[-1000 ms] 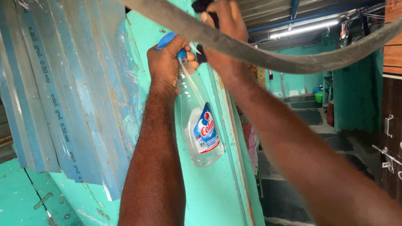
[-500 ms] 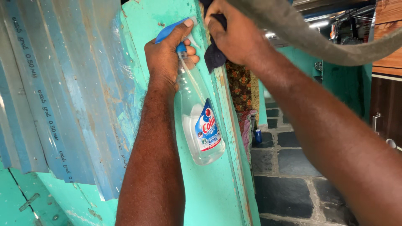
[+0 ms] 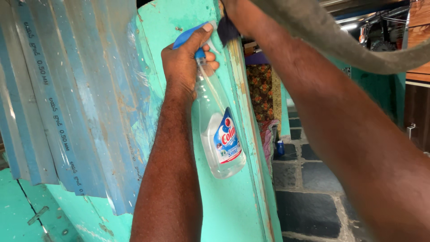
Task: The person sprays a cleaning solution onto a cloth and wipes down the wooden edge of a door frame by hand.
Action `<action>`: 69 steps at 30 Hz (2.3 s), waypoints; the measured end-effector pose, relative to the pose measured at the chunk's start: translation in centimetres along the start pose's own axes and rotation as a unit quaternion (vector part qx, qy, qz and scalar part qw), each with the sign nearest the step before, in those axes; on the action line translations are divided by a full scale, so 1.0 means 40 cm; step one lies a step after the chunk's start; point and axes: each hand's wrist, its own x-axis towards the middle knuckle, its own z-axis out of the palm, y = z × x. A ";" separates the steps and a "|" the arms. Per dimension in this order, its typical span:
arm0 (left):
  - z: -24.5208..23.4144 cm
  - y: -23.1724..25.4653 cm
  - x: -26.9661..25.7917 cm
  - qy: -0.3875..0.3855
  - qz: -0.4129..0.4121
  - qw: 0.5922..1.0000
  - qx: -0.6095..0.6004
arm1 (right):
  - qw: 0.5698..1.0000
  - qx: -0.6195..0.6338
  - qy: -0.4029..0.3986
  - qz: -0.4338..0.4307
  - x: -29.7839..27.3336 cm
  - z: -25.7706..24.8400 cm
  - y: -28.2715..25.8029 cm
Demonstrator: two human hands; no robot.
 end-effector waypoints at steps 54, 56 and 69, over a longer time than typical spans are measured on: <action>0.022 -0.011 -0.069 0.020 -0.007 0.995 0.102 | 0.944 0.296 0.143 -0.027 -0.356 0.148 0.054; 0.024 -0.003 -0.081 0.025 0.019 0.985 0.167 | 0.949 0.269 0.162 -0.026 -0.361 0.180 0.055; 0.142 0.024 -0.204 0.143 -0.016 0.931 0.336 | 0.943 0.247 0.222 0.031 -0.375 0.244 0.041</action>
